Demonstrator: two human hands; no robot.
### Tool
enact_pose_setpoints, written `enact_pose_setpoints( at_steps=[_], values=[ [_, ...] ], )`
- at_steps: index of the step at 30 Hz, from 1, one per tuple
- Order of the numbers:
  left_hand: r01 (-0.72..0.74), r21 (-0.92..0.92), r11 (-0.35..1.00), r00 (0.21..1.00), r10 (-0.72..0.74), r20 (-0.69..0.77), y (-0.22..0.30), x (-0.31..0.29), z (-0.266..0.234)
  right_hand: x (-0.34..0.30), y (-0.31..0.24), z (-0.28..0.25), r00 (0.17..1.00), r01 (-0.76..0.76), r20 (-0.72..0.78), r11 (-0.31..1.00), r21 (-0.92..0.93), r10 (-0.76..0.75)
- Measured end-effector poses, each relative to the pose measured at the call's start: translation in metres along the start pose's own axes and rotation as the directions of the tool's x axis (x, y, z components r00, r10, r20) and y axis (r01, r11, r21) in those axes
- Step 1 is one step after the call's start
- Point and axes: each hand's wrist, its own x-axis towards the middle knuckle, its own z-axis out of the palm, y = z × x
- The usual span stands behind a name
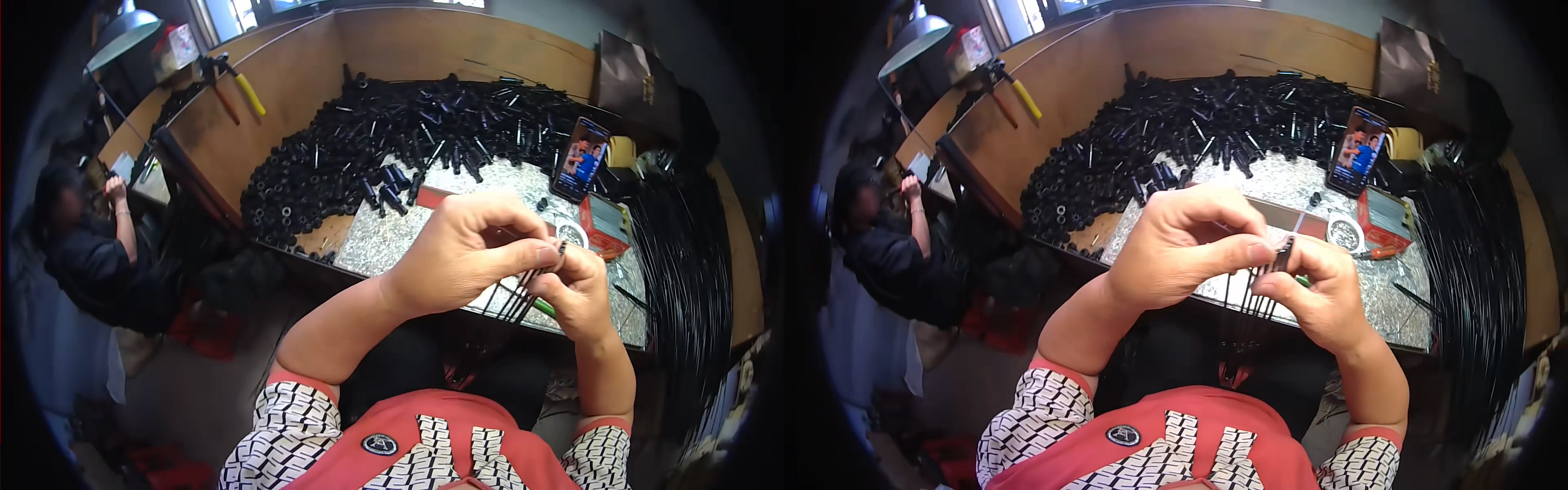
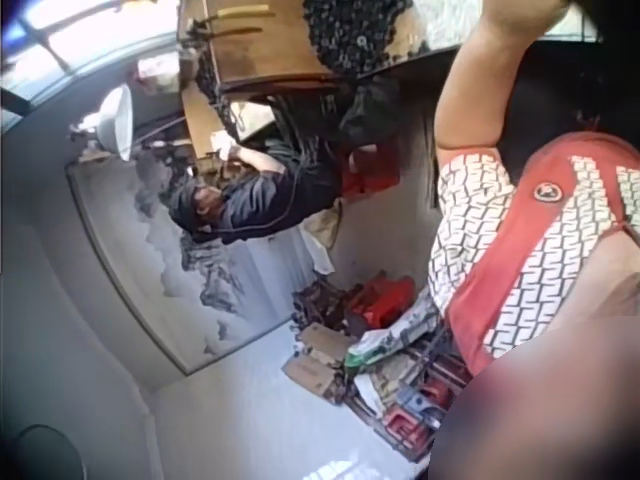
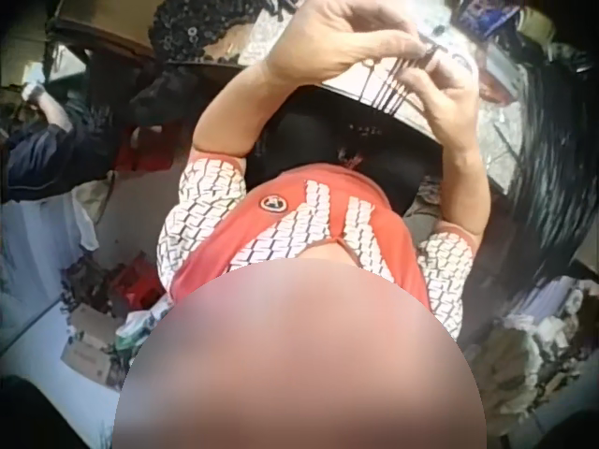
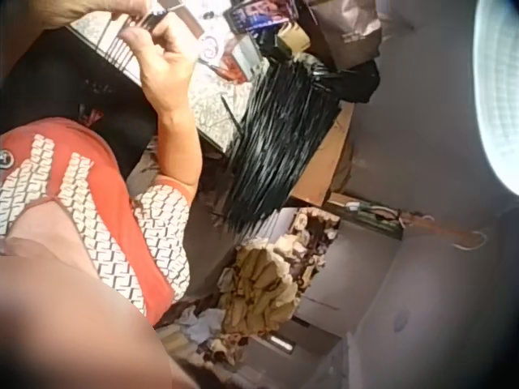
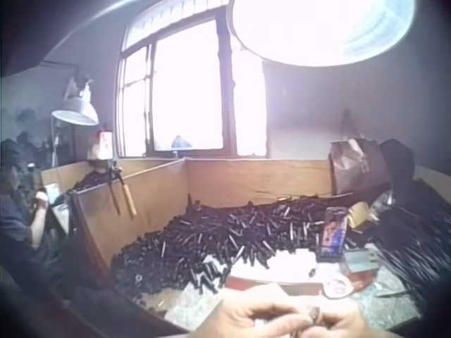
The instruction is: The recorder is assembling black bristles into a plastic mounting base and using pliers to secure or trim them.
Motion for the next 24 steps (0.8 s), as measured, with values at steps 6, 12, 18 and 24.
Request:
enact_pose_setpoints(
  at_steps=[6, 12, 18, 24],
  values=[
    [0.134, -0.045, 0.99, 0.991, -0.134, 0.006, 0.0, 0.004, -0.003, -0.002, 0.004, 0.013, 0.991, -0.119, -0.027, 0.944, 0.308, 0.134],
    [0.063, 0.048, 0.997, 0.986, -0.055, -0.157, -0.015, -0.009, -0.019, 0.005, 0.014, 0.015, 0.983, -0.12, -0.081, 0.915, 0.385, 0.163],
    [0.492, 0.87, 0.034, 0.832, 0.278, -0.481, -0.075, -0.08, -0.163, 0.006, 0.035, -0.003, 0.973, -0.107, -0.161, 0.945, 0.309, 0.163],
    [0.605, 0.759, -0.242, 0.796, 0.154, -0.585, -0.088, -0.135, -0.213, 0.006, 0.035, 0.002, 0.965, -0.086, -0.207, 0.938, 0.336, 0.163]
  ],
)
